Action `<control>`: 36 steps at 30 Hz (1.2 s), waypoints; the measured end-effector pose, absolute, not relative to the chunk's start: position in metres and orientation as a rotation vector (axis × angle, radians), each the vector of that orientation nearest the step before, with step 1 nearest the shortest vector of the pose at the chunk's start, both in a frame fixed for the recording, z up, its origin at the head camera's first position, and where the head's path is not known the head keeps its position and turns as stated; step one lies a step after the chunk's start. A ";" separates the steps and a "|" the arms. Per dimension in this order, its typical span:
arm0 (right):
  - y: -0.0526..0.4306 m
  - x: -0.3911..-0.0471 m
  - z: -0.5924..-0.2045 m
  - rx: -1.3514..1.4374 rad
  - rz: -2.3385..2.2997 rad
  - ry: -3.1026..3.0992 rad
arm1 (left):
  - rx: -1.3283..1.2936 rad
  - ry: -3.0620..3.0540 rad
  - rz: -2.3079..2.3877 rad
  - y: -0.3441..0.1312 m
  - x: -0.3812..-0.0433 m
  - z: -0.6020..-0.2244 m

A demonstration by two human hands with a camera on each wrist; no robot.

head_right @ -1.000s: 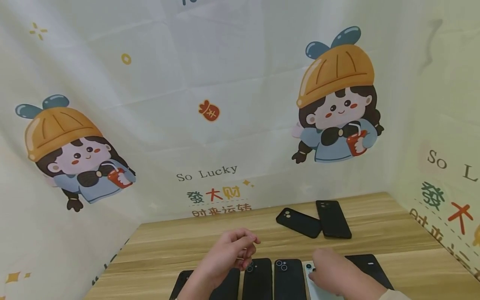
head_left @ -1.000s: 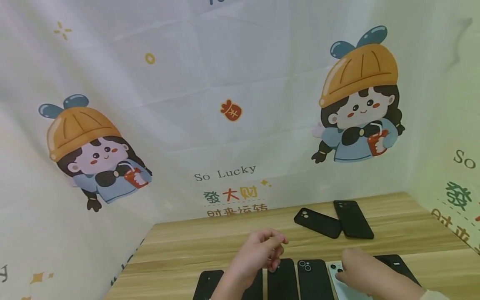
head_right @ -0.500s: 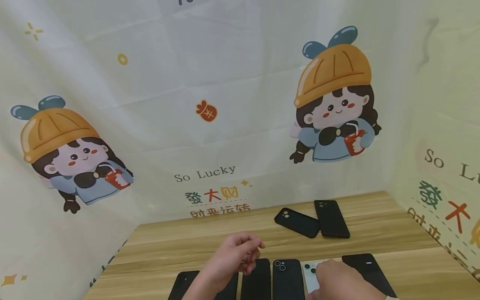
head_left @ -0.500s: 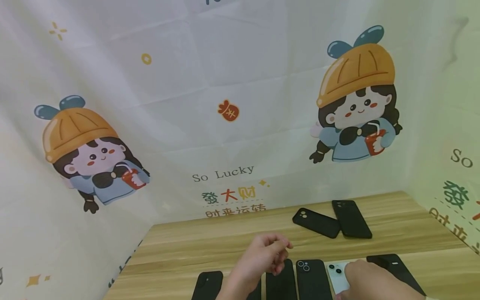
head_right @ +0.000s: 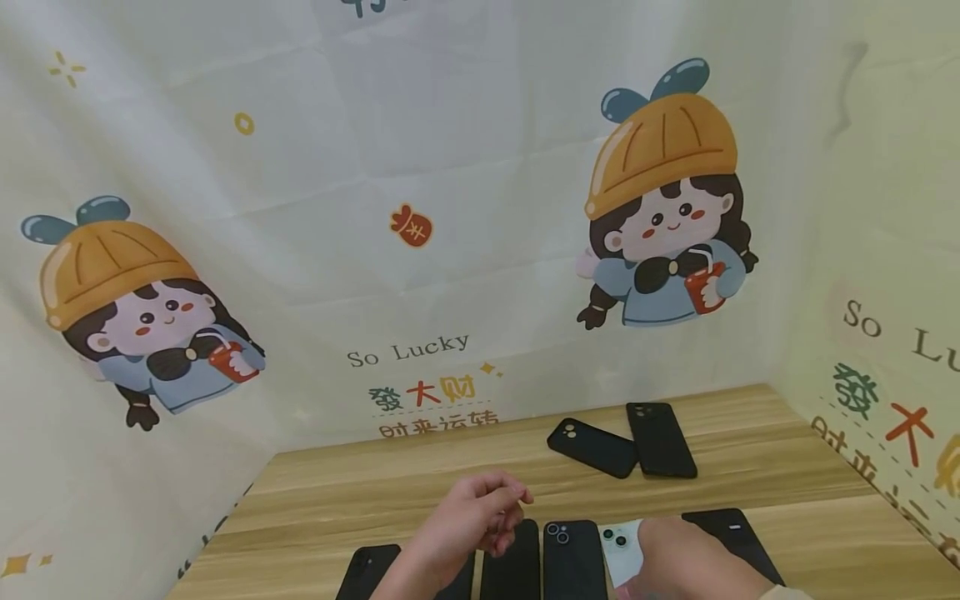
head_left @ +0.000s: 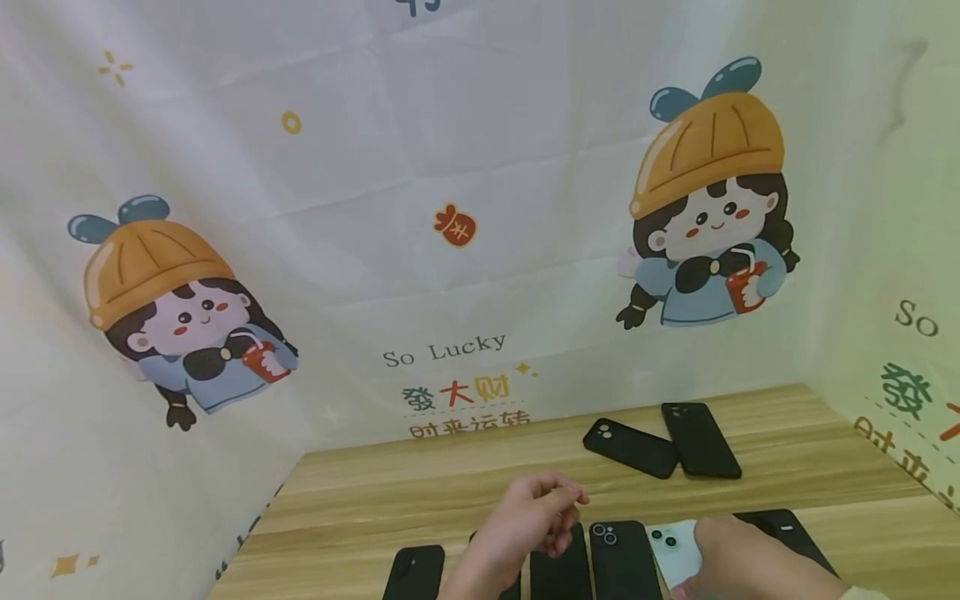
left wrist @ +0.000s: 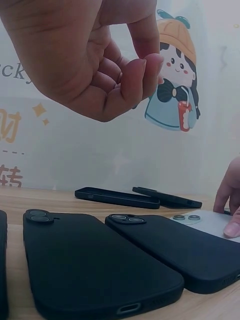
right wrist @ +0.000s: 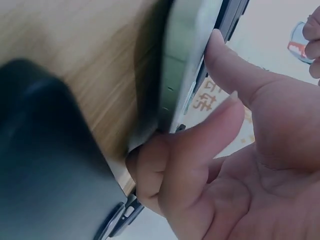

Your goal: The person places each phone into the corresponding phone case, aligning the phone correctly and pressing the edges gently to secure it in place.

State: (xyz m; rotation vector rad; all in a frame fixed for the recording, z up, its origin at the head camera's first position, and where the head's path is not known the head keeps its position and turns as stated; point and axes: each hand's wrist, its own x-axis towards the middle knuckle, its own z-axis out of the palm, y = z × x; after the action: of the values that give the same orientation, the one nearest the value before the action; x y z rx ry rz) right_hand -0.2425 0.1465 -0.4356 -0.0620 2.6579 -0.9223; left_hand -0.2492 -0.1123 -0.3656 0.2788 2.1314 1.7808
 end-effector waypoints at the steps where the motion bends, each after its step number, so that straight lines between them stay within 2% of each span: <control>1: 0.146 -0.243 -0.435 -0.061 -0.943 2.653 | 0.279 2.131 1.780 -0.112 -0.249 -0.366; 8: 0.155 -0.248 -0.435 -0.091 -0.870 2.701 | 0.276 2.132 1.776 -0.112 -0.248 -0.366; 16: 0.176 -0.269 -0.448 -0.170 -0.914 2.790 | 0.252 2.137 1.767 -0.114 -0.247 -0.367; 28: 0.171 -0.260 -0.404 -0.252 -1.238 2.842 | 0.232 2.136 1.782 -0.111 -0.247 -0.376; 36: 0.157 -0.253 -0.385 -0.286 -1.558 2.575 | 0.286 1.971 1.852 -0.096 -0.243 -0.385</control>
State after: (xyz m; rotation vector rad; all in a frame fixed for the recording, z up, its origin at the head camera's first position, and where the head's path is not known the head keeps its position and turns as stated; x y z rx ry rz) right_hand -0.2528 0.1573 -0.3854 -0.2862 2.5752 -1.5582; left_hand -0.2433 -0.0963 -0.3854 0.2864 1.9715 1.8519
